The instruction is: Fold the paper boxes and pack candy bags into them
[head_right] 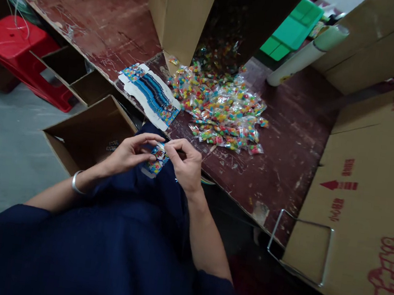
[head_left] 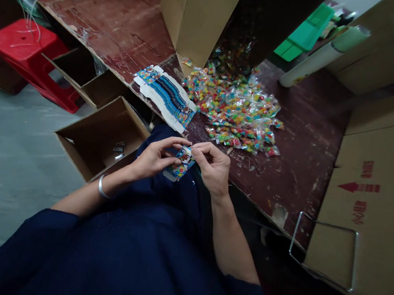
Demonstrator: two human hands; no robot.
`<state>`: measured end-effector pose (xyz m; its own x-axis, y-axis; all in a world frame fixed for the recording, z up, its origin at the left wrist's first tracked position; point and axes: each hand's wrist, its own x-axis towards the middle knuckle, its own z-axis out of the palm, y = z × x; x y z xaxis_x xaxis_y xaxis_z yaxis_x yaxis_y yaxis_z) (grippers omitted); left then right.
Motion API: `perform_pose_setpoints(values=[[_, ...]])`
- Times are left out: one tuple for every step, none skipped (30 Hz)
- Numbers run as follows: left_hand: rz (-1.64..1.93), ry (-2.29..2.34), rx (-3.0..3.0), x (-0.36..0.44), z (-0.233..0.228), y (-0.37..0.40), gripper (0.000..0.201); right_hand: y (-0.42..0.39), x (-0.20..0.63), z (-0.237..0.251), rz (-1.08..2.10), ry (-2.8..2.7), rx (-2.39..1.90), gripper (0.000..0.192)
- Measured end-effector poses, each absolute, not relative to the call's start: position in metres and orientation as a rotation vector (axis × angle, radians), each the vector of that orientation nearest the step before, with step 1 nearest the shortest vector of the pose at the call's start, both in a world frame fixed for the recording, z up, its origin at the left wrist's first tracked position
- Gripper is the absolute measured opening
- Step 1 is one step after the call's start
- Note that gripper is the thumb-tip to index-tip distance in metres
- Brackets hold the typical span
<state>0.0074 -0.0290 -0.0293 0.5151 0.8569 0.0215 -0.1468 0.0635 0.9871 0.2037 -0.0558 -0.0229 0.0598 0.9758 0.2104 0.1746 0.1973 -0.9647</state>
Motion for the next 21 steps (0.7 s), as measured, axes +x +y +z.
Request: perform_pose_setpoints(values=[[0.865, 0.718, 1.262, 0.008, -0.03, -0.03, 0.045, -0.058, 0.202, -0.025, 0.883, -1.401, -1.193, 0.017], [0.866, 0.732, 1.238, 0.009, -0.031, -0.03, 0.043, -0.06, 0.201, -0.028, 0.859, -1.435, -1.182, 0.016], [0.864, 0.747, 1.217, 0.009, -0.033, -0.031, 0.04, -0.062, 0.201, -0.032, 0.841, -1.463, -1.175, 0.015], [0.861, 0.761, 1.202, 0.01, -0.036, -0.031, 0.039, -0.063, 0.201, -0.034, 0.829, -1.492, -1.174, 0.014], [0.855, 0.774, 1.192, 0.011, -0.039, -0.032, 0.037, -0.063, 0.202, -0.037, 0.829, -1.526, -1.179, 0.013], [0.848, 0.786, 1.191, 0.012, -0.043, -0.031, 0.036, -0.062, 0.205, -0.039, 0.838, -1.566, -1.191, 0.014], [0.838, 0.798, 1.203, 0.011, -0.048, -0.031, 0.035, -0.059, 0.21, -0.04, 0.837, -1.6, -1.219, 0.016], [0.822, 0.818, 1.234, 0.01, -0.052, -0.029, 0.033, -0.054, 0.217, -0.04, 0.8, -1.621, -1.275, 0.018], [0.796, 0.856, 1.289, 0.008, -0.057, -0.027, 0.03, -0.048, 0.226, -0.041, 0.711, -1.629, -1.364, 0.018], [0.759, 0.914, 1.37, 0.005, -0.06, -0.024, 0.028, -0.042, 0.236, -0.043, 0.576, -1.627, -1.48, 0.019], [0.709, 0.983, 1.473, 0.001, -0.063, -0.021, 0.027, -0.034, 0.247, -0.045, 0.395, -1.61, -1.614, 0.021], [0.647, 1.045, 1.588, -0.004, -0.065, -0.017, 0.029, -0.027, 0.257, -0.049, 0.219, -1.614, -1.744, 0.024], [0.57, 1.087, 1.703, -0.01, -0.066, -0.014, 0.035, -0.021, 0.267, -0.053, 0.088, -1.64, -1.851, 0.027], [0.482, 1.1, 1.809, -0.016, -0.066, -0.011, 0.045, -0.016, 0.276, -0.059, 0.001, -1.677, -1.928, 0.029], [0.381, 1.081, 1.901, -0.021, -0.065, -0.008, 0.055, -0.011, 0.283, -0.065, -0.052, -1.725, -1.97, 0.029], [0.276, 1.036, 1.975, -0.025, -0.064, -0.006, 0.061, -0.009, 0.289, -0.07, -0.082, -1.767, -1.982, 0.027], [0.176, 0.982, 2.028, -0.029, -0.062, -0.005, 0.06, -0.007, 0.294, -0.075, -0.105, -1.791, -1.972, 0.023], [0.1, 0.931, 2.059, -0.031, -0.06, -0.005, 0.053, -0.006, 0.297, -0.079, -0.13, -1.792, -1.95, 0.019], [0.063, 0.896, 2.064, -0.031, -0.058, -0.005, 0.044, -0.007, 0.299, -0.081, -0.157, -1.764, -1.924, 0.018], [0.069, 0.884, 2.04, -0.031, -0.056, -0.005, 0.035, -0.008, 0.3, -0.081, -0.182, -1.704, -1.898, 0.018], [0.116, 0.894, 1.983, -0.029, -0.055, -0.006, 0.028, -0.01, 0.298, -0.078, -0.194, -1.616, -1.868, 0.019]])
